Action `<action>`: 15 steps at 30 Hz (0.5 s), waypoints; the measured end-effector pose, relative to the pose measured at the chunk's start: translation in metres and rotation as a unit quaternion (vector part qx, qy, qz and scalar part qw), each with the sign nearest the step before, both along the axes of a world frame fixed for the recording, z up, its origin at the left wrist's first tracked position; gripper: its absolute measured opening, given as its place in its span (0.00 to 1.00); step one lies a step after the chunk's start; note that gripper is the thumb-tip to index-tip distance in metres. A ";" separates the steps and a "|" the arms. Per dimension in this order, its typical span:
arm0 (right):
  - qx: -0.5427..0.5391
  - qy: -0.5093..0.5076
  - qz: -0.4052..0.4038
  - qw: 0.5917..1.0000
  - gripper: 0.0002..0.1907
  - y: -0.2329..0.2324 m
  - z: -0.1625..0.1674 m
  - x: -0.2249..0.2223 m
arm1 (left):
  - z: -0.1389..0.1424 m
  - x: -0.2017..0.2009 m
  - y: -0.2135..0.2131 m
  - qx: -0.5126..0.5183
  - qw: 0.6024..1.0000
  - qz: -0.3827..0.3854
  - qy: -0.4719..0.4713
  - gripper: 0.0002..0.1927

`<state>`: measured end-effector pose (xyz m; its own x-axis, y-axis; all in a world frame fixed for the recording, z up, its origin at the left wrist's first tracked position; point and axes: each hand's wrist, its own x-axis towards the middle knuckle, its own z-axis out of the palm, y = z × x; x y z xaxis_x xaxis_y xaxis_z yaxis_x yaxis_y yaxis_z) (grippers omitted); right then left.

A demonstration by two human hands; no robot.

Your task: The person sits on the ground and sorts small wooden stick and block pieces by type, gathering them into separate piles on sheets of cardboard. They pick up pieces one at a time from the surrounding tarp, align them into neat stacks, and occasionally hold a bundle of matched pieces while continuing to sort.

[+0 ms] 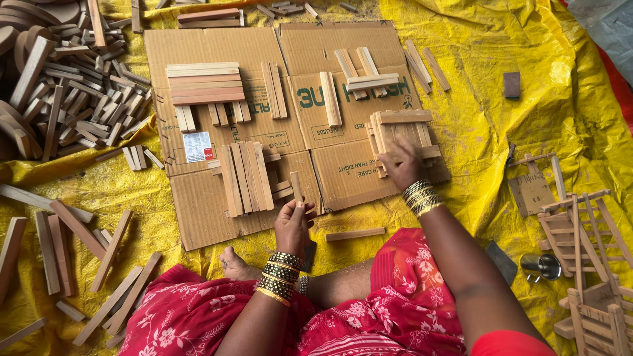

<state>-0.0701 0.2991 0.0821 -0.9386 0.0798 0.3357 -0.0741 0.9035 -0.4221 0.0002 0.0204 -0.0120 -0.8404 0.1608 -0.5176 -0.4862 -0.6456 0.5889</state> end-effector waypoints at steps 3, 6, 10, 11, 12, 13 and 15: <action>-0.078 -0.186 -0.017 0.979 0.16 -0.036 -0.006 0.013 | -0.002 0.000 0.003 0.021 0.997 -0.016 0.073 0.12; -0.139 -0.239 0.140 0.951 0.19 -0.089 -0.008 0.051 | -0.007 0.003 0.006 0.027 0.994 -0.017 0.108 0.13; -0.102 -0.302 0.156 0.935 0.25 -0.133 -0.008 0.080 | -0.012 0.001 0.007 0.048 0.996 -0.012 0.079 0.17; -0.078 -0.269 0.157 0.947 0.24 -0.138 -0.010 0.081 | -0.011 -0.001 0.008 0.058 0.995 -0.008 0.085 0.19; -0.054 -0.237 0.159 0.957 0.23 -0.138 -0.012 0.079 | -0.011 0.000 0.009 0.069 0.993 -0.004 0.091 0.20; -0.028 -0.202 0.160 0.966 0.23 -0.134 -0.014 0.075 | -0.011 0.000 0.010 0.048 0.995 -0.018 0.090 0.23; -0.029 -0.214 0.089 0.972 0.18 -0.118 -0.018 0.060 | -0.008 0.002 0.011 0.007 0.995 -0.048 0.089 0.29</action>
